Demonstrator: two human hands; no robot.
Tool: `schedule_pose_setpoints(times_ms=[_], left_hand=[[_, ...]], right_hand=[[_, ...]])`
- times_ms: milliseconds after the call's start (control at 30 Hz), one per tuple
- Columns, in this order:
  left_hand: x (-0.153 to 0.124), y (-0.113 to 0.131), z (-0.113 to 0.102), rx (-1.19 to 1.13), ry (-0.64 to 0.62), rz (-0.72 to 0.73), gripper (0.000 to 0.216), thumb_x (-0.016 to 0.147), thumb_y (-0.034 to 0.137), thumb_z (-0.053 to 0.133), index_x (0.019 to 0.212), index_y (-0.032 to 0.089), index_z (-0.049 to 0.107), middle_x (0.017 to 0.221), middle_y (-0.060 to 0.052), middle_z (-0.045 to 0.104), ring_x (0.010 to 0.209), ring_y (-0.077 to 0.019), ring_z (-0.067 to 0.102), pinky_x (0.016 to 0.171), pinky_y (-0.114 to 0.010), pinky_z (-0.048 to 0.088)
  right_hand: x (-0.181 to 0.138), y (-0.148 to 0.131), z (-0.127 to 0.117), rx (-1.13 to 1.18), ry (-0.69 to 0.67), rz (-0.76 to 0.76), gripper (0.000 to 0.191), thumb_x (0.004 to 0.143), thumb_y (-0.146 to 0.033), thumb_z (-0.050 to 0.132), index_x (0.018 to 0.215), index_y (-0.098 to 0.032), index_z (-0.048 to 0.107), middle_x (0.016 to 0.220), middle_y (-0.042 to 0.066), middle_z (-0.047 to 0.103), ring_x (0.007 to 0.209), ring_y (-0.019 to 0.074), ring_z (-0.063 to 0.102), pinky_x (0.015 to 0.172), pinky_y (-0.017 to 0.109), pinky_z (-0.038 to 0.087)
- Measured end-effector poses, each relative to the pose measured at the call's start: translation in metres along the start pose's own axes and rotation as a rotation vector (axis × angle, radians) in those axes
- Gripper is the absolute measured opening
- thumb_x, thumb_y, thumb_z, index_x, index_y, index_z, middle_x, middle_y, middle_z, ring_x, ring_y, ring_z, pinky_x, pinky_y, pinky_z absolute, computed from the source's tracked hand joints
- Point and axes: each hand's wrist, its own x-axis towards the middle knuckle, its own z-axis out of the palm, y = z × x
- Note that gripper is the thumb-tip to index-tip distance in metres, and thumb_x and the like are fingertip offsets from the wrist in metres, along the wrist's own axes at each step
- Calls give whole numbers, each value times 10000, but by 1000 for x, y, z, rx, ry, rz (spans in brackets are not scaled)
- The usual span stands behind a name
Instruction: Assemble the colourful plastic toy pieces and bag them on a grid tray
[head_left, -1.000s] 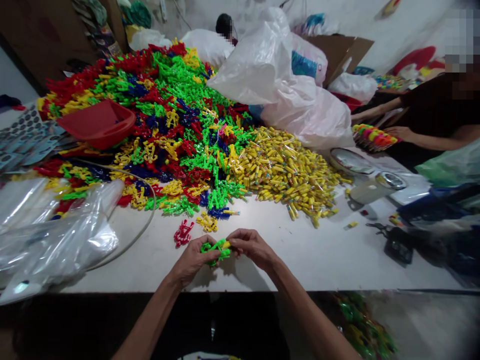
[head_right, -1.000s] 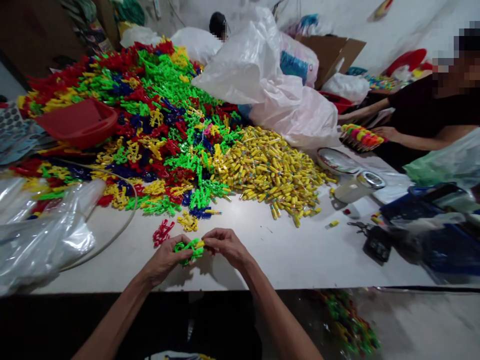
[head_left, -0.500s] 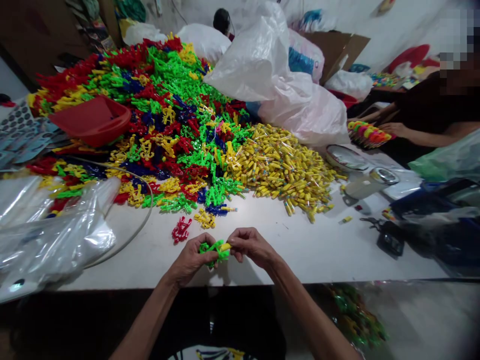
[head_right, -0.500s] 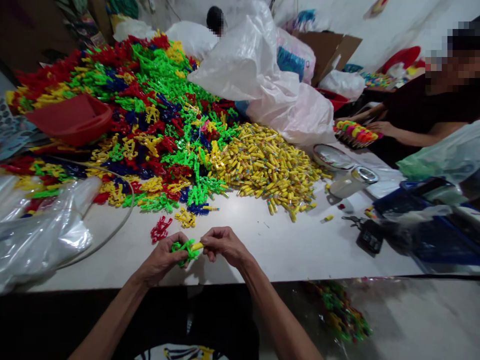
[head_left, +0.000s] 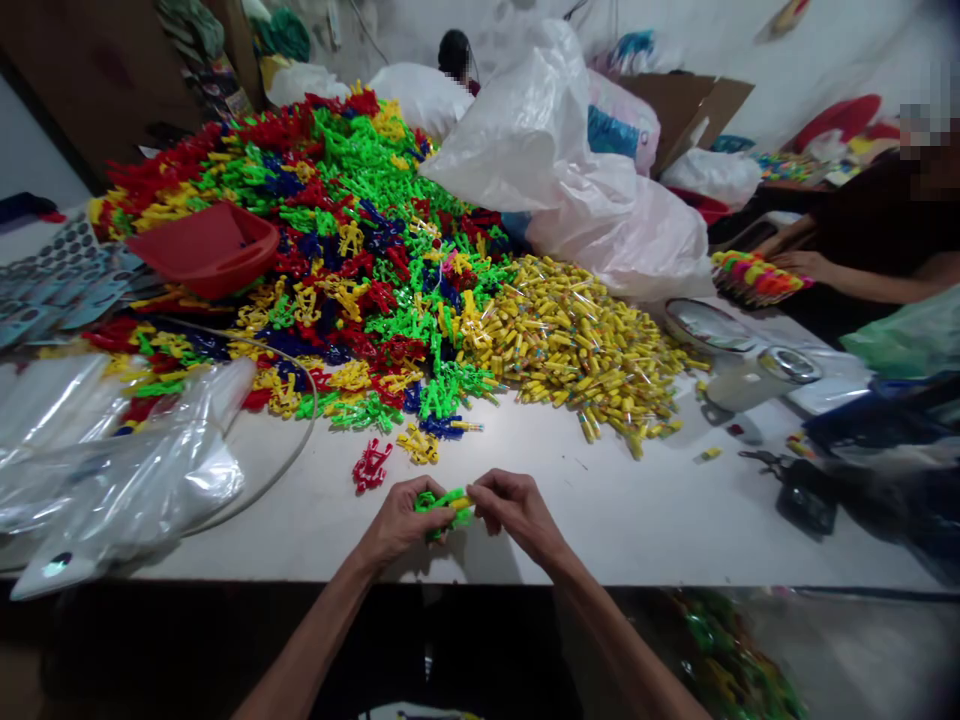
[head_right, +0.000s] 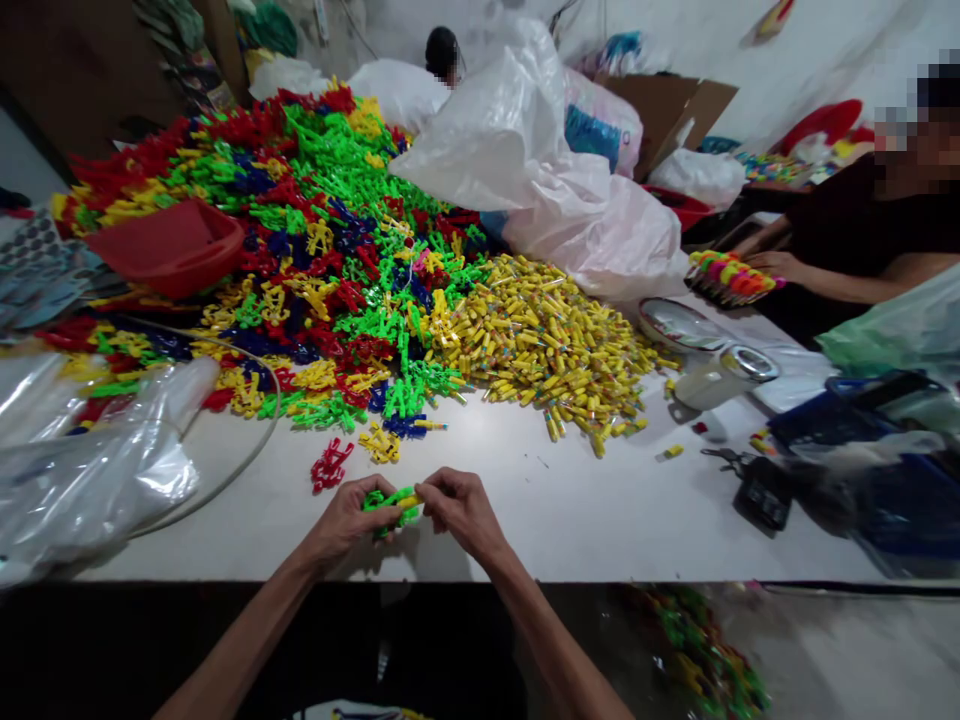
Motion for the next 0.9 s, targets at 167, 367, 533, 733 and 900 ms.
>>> schedule_pose_setpoints(times_ms=[167,367,533,733,900], left_hand=[[9,-4,3,230,100,42,315,692,437,633,807,149,577,621,-9,604,527,-125,549,488,-231,409],[2,9,-44,1104,701,156,384,782,424,465,1043,160,561,1088,-136,572,1053,-280,505,870,-385,414],[15,12,-82,1263,637,-44,397,719,543,456,852,182,553,950,-117,576,975,-302,527,780,-401,434],[26,12,-63,633,615,-38,345,619,507,614,737,205,498,725,-38,631,704,-219,603,628,-324,461],[16,16,-27,-252,338,-96,478,530,379,777,882,152,547,738,-19,645,625,-121,605,613,-250,502]], right_hand=[[14,19,-4,-50,-13,12,318,755,-458,586,695,-147,615,535,-5,549,422,97,463,431,227,367],[35,21,-38,-895,252,-201,271,841,-349,503,1031,-196,622,943,70,603,721,162,598,648,267,430],[83,-8,-103,-1316,452,-25,242,878,-212,418,1041,-187,596,1079,97,575,883,190,593,687,262,417],[116,-9,-112,-1369,374,-25,278,826,-84,396,1029,-164,567,1107,124,569,897,209,588,665,275,398],[101,9,-82,-1307,285,-84,259,836,-150,408,1050,-183,549,1113,92,583,908,205,586,672,275,392]])
